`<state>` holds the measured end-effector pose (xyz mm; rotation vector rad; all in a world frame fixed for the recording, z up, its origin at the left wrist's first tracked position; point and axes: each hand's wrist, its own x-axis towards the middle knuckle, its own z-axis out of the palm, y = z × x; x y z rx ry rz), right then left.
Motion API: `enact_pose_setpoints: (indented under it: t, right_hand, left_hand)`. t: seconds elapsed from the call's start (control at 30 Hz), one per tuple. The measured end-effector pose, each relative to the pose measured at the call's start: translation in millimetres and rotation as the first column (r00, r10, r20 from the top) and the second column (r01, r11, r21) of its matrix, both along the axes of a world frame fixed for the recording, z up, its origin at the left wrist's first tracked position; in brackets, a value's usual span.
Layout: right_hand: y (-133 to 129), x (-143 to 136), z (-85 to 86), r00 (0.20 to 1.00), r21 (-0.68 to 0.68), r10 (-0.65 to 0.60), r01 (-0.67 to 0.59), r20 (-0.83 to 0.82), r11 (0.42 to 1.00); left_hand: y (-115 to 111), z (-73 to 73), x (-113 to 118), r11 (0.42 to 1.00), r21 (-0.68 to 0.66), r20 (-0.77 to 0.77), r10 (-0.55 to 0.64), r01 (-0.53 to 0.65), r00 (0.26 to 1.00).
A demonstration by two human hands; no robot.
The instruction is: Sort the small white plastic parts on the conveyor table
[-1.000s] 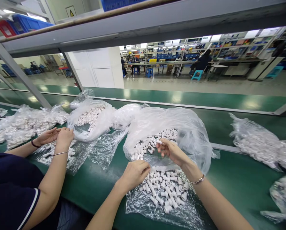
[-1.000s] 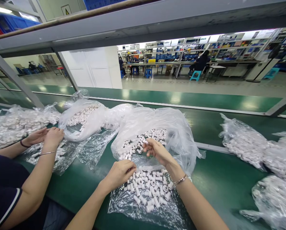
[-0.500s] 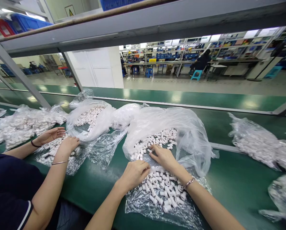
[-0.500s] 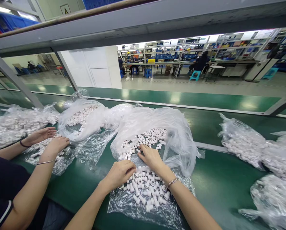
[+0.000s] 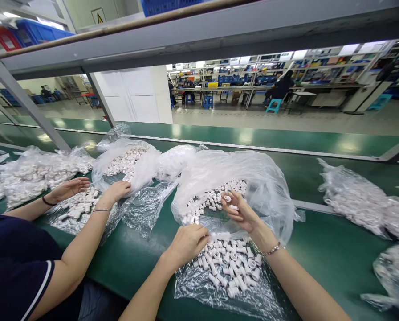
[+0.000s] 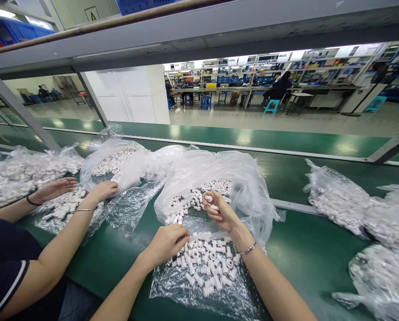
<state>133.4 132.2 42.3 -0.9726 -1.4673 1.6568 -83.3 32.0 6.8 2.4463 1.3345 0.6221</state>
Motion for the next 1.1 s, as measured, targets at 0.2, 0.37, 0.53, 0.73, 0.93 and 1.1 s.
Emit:
enact_pose_setpoints:
  t: [0.2,0.37,0.53,0.73,0.93,1.1]
  right_hand:
    - [3,-3,-19.5,0.892,0.361,-0.188,0.030,0.410,0.932]
    - [-4,-13,-38.9,0.809,0.500,-0.310,0.023,0.499,0.866]
    - [-4,-15,-35.4,0.821,0.461,-0.280,0.023,0.497,0.887]
    - [4,0,-8.4,0.975,0.171,-0.109,0.076,0.192,0.982]
    - [11,10,-11.4,0.920,0.338,-0.201,0.082,0.336,0.938]
    - [7,4,-26.9,0.724,0.497,-0.351,0.013,0.594,0.868]
  left_hand:
    - [0,1.3,0,1.000,0.005,-0.010,0.000,0.000,1.000]
    - [0,2.9,0,1.000,-0.005,-0.005,-0.001,0.001,1.000]
    - [-1,2.8,1,1.000,-0.009,0.004,-0.004,0.004,1.000]
    - [-1,2.0,0,1.000,-0.013,0.002,0.002,-0.002,1.000]
    - [0,3.3,1,1.000,-0.010,-0.007,0.006,-0.006,1.000]
    - [-1,5.2,1,1.000,-0.012,-0.012,0.005,-0.005,1.000]
